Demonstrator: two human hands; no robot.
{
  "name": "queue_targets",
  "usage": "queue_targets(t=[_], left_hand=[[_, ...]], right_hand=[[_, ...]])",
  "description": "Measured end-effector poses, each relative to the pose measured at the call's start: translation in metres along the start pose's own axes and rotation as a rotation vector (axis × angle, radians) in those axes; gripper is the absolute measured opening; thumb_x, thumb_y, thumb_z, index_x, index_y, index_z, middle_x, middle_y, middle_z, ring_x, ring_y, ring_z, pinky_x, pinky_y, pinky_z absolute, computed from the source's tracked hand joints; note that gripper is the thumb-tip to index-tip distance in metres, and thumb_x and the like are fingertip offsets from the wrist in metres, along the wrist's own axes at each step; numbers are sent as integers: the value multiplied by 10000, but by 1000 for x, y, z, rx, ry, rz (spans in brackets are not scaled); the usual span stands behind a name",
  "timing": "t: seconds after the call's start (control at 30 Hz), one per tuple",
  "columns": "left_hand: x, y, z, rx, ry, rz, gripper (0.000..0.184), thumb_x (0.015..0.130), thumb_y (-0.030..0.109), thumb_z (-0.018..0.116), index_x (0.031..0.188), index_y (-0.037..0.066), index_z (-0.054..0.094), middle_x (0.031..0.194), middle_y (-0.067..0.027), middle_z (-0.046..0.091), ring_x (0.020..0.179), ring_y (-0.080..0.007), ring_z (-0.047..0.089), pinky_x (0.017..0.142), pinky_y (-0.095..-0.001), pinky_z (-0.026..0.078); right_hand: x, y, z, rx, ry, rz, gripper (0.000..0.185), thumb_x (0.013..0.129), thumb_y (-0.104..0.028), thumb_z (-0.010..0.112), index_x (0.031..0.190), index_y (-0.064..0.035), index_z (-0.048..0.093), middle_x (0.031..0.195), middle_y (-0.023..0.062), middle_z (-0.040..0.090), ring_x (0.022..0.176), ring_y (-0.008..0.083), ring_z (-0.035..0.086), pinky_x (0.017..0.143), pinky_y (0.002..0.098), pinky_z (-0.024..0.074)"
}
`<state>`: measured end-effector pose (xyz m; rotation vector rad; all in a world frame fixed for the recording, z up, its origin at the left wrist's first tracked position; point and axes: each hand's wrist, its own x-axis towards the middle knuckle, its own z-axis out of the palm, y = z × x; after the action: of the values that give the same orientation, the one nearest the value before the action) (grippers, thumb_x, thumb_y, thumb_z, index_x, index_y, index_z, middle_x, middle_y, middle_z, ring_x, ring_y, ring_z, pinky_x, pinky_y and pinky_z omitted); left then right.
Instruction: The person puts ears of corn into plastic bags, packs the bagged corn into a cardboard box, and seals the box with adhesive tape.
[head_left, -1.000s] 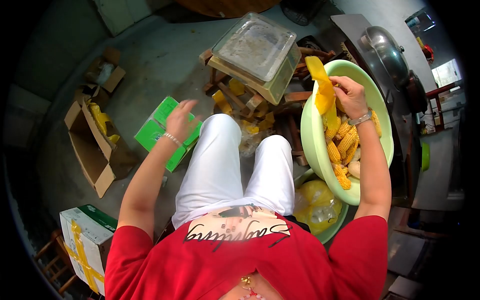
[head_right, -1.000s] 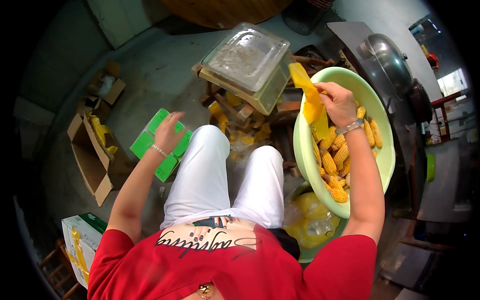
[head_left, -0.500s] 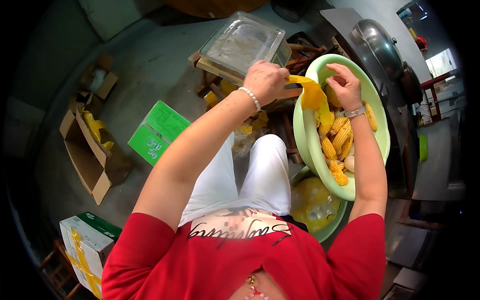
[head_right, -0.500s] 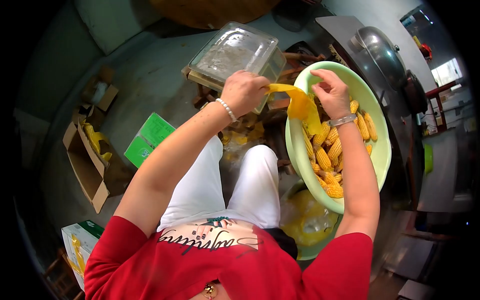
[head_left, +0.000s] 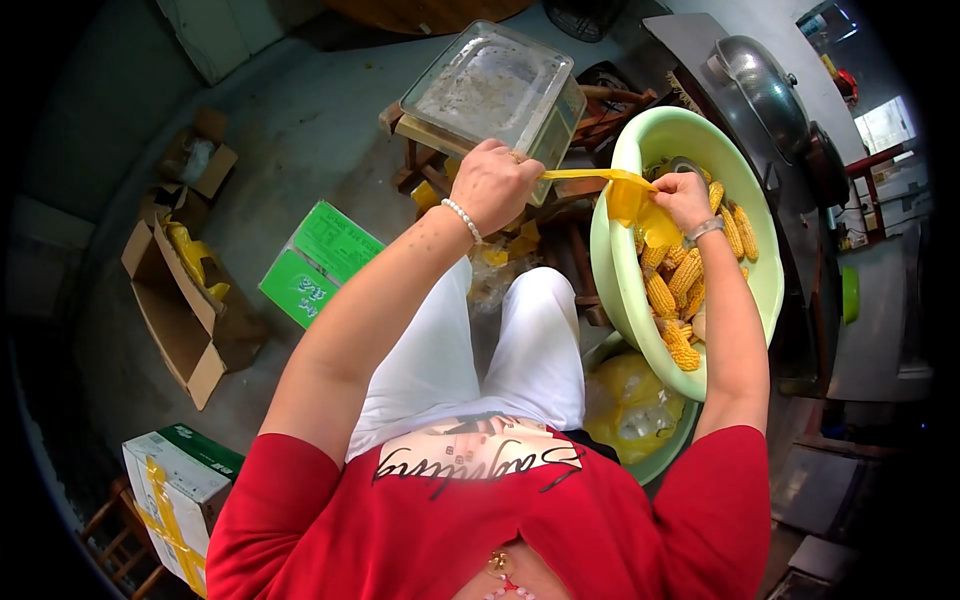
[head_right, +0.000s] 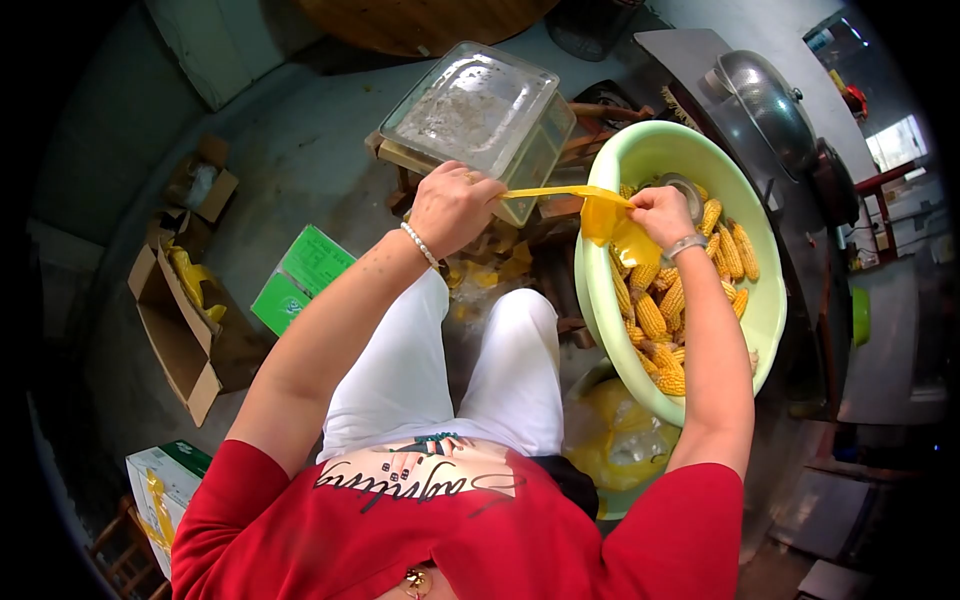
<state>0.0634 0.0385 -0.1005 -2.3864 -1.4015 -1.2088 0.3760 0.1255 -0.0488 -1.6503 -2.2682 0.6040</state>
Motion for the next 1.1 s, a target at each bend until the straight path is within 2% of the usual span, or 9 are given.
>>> queue_targets(t=[0.27,0.57,0.6,0.7,0.8,0.87,0.97,1.0,1.1], left_hand=[[-16,10,-15,2,30,50,126,652,32,632,764,89,644,730,-55,648,722,-212,631,788,-361,494],[20,-4,-34,-423,212,-631,230,735,122,639,958,77,673,849,-96,680,739,-209,650,695,-261,497],[22,-7,-38,-469,113,-703,197,738,131,632,911,51,680,818,-80,681,719,-141,633,666,-251,485],[23,-14,-35,-600,128,-767,183,738,126,605,869,24,682,772,-61,663,682,-114,593,636,-243,468],[18,-23,-34,-646,-58,-815,210,724,150,557,838,21,677,707,-99,652,659,-180,618,665,-274,486],[11,-26,-25,-784,-152,-877,205,718,150,552,809,7,668,686,-82,639,641,-164,607,646,-269,483],[2,-24,-15,-928,-227,-978,184,716,152,548,743,-7,636,652,-59,606,599,-135,571,588,-248,461],[0,-24,-12,-924,-243,-1002,168,725,141,547,731,-10,622,648,-54,592,596,-121,551,577,-241,451],[-7,-25,-5,-887,-259,-1033,166,701,147,554,702,-6,619,630,-62,585,564,-125,538,551,-252,442]], right_hand=[[-5,-20,1,-149,51,-67,136,696,-64,614,812,-33,676,719,116,654,646,205,623,632,299,483],[-14,-34,-22,96,55,-249,187,702,-29,538,830,-10,673,717,65,638,637,132,573,620,243,449],[-12,-38,-26,118,15,-228,184,704,-26,537,827,-5,671,718,63,637,638,126,567,622,241,448],[-10,-44,-33,154,-97,-191,179,716,-26,541,839,7,666,732,46,637,660,106,557,631,235,443],[-8,-43,-38,148,-183,-140,215,721,-37,552,905,0,657,813,57,643,704,111,565,651,234,445],[-8,-48,-39,75,-169,-137,258,721,-43,563,964,-11,645,887,74,645,744,145,584,677,251,457],[-3,-48,-24,-294,357,-642,320,717,-43,575,1033,-38,625,948,99,633,815,224,598,720,304,473],[-5,-58,-24,-203,336,-613,289,713,-70,612,1001,-42,621,911,115,626,842,298,589,776,359,465],[-26,-96,-13,-156,336,-611,259,706,-112,657,948,-31,612,889,118,619,833,294,588,786,367,453]])
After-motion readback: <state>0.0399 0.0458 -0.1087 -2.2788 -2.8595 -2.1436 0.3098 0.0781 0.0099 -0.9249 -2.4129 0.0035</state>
